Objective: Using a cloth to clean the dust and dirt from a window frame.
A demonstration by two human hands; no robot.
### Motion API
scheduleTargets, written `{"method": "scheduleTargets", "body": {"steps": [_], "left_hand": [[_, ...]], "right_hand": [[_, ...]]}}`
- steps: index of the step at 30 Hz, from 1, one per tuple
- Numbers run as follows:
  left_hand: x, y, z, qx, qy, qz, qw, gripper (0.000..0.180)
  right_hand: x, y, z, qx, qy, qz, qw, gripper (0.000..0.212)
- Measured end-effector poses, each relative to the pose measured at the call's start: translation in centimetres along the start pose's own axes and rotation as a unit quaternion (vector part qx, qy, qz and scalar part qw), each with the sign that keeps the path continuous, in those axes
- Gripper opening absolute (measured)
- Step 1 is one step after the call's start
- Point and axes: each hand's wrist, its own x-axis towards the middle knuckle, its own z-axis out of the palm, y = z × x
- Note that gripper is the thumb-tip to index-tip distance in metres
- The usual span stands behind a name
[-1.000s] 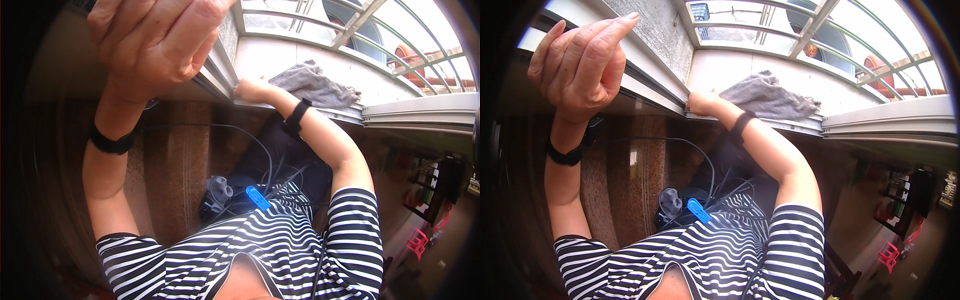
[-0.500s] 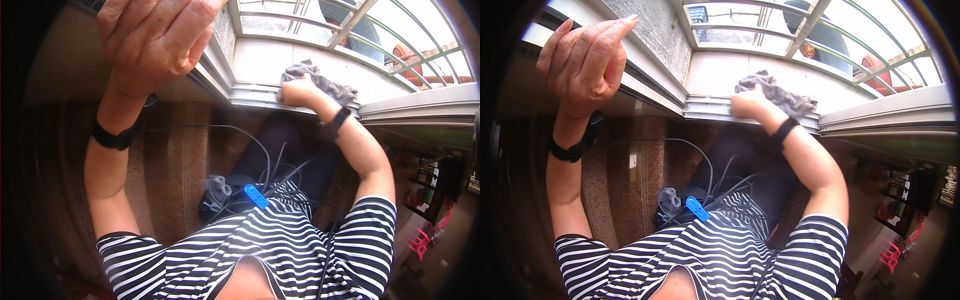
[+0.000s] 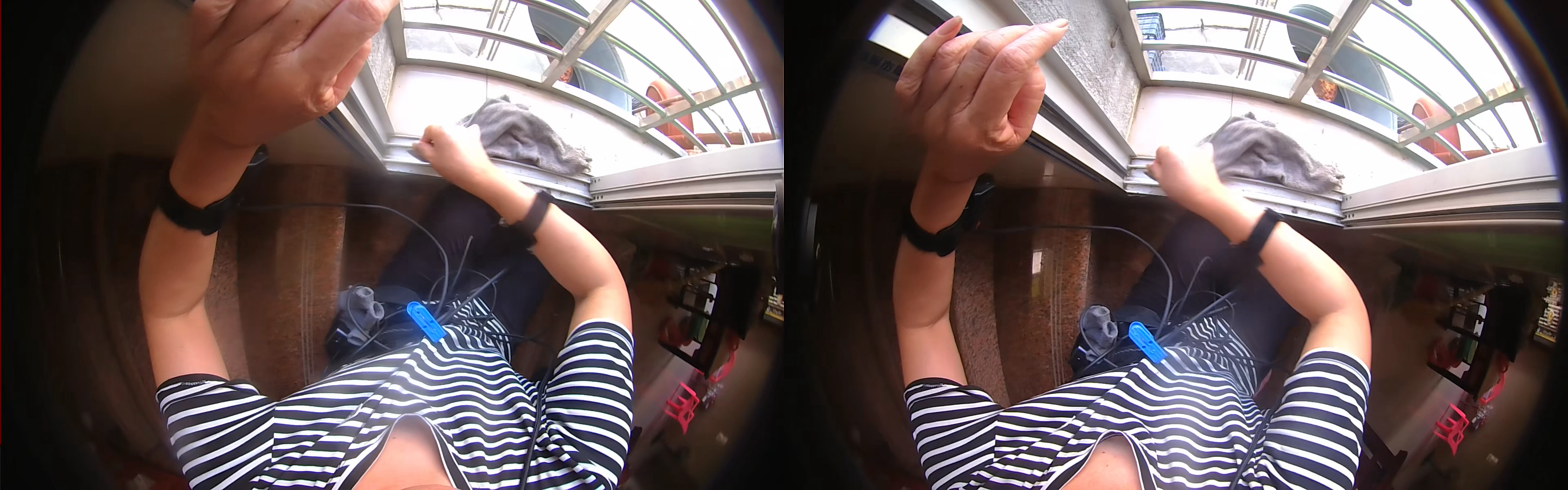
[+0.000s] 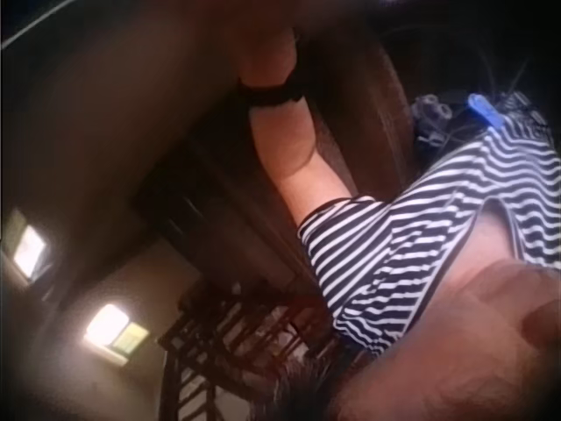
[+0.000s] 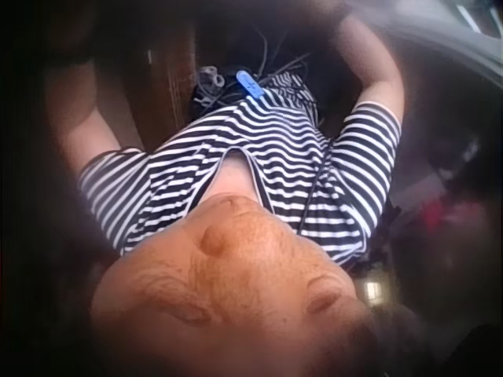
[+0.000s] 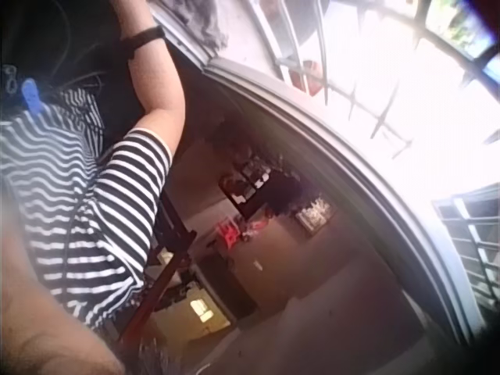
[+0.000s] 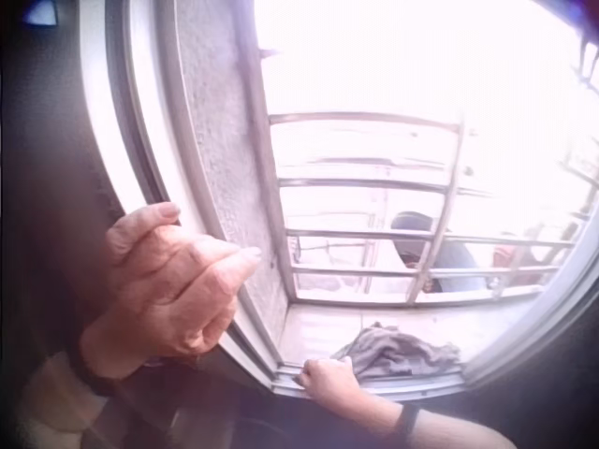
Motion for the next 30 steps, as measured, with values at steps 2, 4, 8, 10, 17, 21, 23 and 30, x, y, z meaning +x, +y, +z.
{"method": "scheduleTargets", "body": {"steps": [2, 4, 8, 10, 17, 21, 23, 30], "left_hand": [[0.2, 0.0, 0.1, -0.018, 0.006, 0.003, 1.0, 0.026], [0.0, 0.0, 0.1, -0.015, 0.005, 0.002, 1.0, 0.026], [-0.1, -0.1, 0.0, -0.009, 0.001, -0.003, 1.0, 0.025], [0.0, 0.1, 0.0, -0.009, -0.006, -0.01, 1.0, 0.025], [0.3, 0.3, -0.1, 0.014, -0.016, -0.007, 1.0, 0.025], [0.4, 0.5, 0.1, 0.016, -0.018, -0.009, 1.0, 0.025], [0.2, 0.5, 0.1, 0.008, -0.018, -0.009, 1.0, 0.025], [-0.1, 0.5, -0.1, 0.013, -0.005, -0.026, 1.0, 0.027]], "right_hand": [[1.5, -0.3, 2.5, 0.098, -0.07, 0.068, 0.99, 0.02], [2.4, -0.5, 4.7, 0.134, -0.114, 0.08, 0.981, 0.016], [1.9, -0.8, 6.4, 0.055, -0.21, 0.018, 0.976, 0.023], [1.3, -1.5, 5.4, -0.004, -0.257, -0.026, 0.966, 0.032], [1.1, -2.8, 4.9, -0.163, -0.234, -0.126, 0.95, 0.026], [0.4, -2.4, 2.0, -0.261, -0.268, -0.117, 0.92, 0.028], [-1.3, -0.9, -0.1, -0.28, -0.25, -0.101, 0.921, 0.024], [-4.4, 5.2, -3.5, -0.247, -0.222, 0.084, 0.94, 0.024]]}}
